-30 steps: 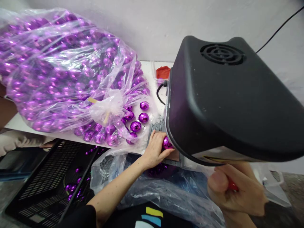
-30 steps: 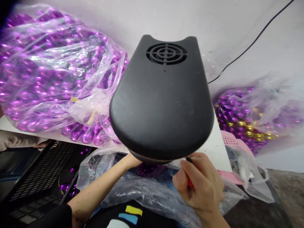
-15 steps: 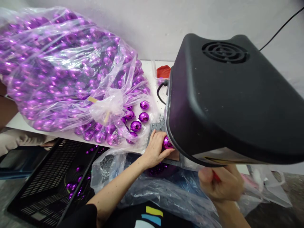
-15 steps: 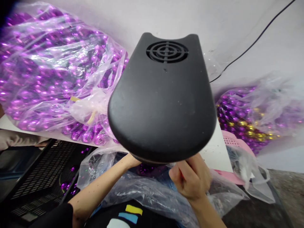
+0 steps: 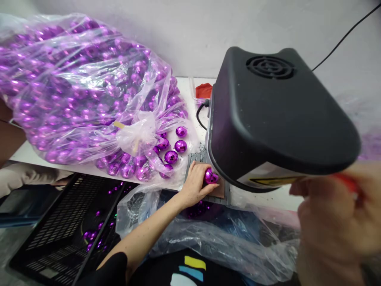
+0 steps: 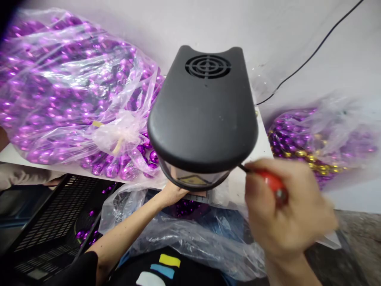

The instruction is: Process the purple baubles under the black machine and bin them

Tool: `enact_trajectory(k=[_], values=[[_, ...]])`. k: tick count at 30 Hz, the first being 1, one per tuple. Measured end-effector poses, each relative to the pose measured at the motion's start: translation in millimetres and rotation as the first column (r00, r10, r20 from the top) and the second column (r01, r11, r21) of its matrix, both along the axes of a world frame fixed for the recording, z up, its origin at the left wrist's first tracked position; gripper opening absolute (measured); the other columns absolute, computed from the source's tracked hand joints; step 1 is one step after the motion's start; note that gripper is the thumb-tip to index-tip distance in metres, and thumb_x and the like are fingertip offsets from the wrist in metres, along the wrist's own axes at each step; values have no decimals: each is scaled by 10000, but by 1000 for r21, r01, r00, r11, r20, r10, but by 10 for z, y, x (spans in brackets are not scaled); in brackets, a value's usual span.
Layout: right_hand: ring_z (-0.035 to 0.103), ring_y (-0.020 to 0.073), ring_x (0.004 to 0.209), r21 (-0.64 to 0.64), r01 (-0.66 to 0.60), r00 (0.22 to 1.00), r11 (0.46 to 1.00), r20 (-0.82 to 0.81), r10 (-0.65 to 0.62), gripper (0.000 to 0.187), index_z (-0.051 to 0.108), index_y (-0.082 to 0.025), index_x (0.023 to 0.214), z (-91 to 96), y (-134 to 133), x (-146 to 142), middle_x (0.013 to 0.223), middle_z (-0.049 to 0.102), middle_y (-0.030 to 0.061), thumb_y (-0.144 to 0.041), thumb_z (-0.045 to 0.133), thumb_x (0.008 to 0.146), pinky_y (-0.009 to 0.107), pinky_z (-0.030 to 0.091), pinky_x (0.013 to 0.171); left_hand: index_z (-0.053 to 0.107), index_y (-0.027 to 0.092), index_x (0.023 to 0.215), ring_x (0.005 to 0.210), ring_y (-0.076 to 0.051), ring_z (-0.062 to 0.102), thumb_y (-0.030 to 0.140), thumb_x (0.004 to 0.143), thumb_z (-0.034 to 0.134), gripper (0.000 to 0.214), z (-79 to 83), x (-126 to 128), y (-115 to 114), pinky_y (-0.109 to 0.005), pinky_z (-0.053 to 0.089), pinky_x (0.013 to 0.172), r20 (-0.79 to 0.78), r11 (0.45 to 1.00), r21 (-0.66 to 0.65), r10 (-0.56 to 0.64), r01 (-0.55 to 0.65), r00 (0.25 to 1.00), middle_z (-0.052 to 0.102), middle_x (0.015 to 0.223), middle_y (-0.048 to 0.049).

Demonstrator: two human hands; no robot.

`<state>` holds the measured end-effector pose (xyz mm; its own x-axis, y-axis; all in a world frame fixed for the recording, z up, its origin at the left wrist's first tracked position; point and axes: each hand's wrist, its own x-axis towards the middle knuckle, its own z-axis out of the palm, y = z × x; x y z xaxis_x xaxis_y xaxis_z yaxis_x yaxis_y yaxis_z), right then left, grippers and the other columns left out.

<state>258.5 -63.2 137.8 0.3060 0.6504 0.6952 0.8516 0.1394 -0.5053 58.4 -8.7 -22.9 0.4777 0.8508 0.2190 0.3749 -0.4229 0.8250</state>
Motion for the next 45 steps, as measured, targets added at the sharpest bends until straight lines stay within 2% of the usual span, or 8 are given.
enact_trajectory(k=[6, 13, 18, 24, 30, 34, 38, 45], values=[[385, -2, 548, 102, -256, 883, 961, -379, 275, 276, 579, -103, 714, 363, 646, 16, 597, 411, -26, -341, 629, 845, 175, 299, 536, 473, 197, 1344, 1210, -283, 582, 416, 932, 640, 495, 152, -165, -167, -559, 296, 1198, 23, 994, 91, -64, 62, 998, 629, 1268, -133], [390, 10, 521, 80, -247, 890, 966, -374, 259, 302, 603, -116, 741, 291, 589, 62, 585, 410, -21, -396, 622, 853, 180, 308, 487, 355, 248, 1507, 1346, -318, 469, 372, 870, 721, 745, 424, -584, -571, -550, 314, 1183, -215, 956, -10, -289, 294, 933, 500, 1447, -154], [374, 2, 519, 143, -221, 892, 965, -370, 259, 283, 626, -108, 740, 270, 648, 54, 590, 389, -15, -375, 663, 825, 174, 280, 474, 532, 223, 1360, 1273, -299, 509, 356, 967, 586, 418, 440, -578, 123, -477, 404, 1093, -235, 980, 200, 42, 6, 971, 564, 1378, -138], [383, -1, 535, 111, -241, 885, 964, -383, 265, 369, 629, -104, 750, 297, 637, 62, 620, 407, -11, -460, 650, 843, 186, 310, 504, 627, 120, 1179, 1144, -380, 547, 100, 809, 651, 371, 366, -506, 1038, -546, 421, 977, -581, 942, 304, 299, -139, 757, 638, 1168, -200], [336, -17, 552, 104, -265, 892, 959, -352, 284, 318, 587, -94, 718, 338, 630, 24, 618, 333, -17, -370, 608, 873, 164, 233, 483, 561, 208, 1299, 967, -256, 650, 365, 876, 666, 463, 649, -685, 694, -420, 536, 850, 118, 940, -216, 293, -264, 949, 677, 1095, -98], [325, -30, 584, 133, -252, 919, 959, -277, 280, 163, 597, -90, 762, 320, 668, 21, 615, 334, -22, -222, 584, 857, 133, 223, 516, 560, 232, 1324, 969, -247, 720, 408, 910, 601, 452, 578, -673, 273, -422, 587, 855, 596, 654, -690, 269, 311, 757, 709, 1121, -94], [336, -31, 587, 143, -269, 909, 952, -288, 301, 161, 590, -88, 752, 306, 671, 39, 618, 356, -25, -219, 594, 846, 134, 241, 529, 625, 203, 1143, 963, -257, 740, 467, 886, 649, 369, 339, -511, 98, -449, 578, 916, 607, 494, -768, 355, 408, 711, 734, 1055, -86], [329, -31, 613, 121, -277, 895, 953, -329, 302, 251, 541, -78, 702, 316, 652, 42, 630, 366, -21, -269, 637, 834, 126, 246, 548, 627, 176, 1161, 972, -225, 655, 495, 823, 743, 479, 184, -282, 56, -383, 531, 906, 340, 871, -482, 287, -96, 896, 694, 1054, -60]])
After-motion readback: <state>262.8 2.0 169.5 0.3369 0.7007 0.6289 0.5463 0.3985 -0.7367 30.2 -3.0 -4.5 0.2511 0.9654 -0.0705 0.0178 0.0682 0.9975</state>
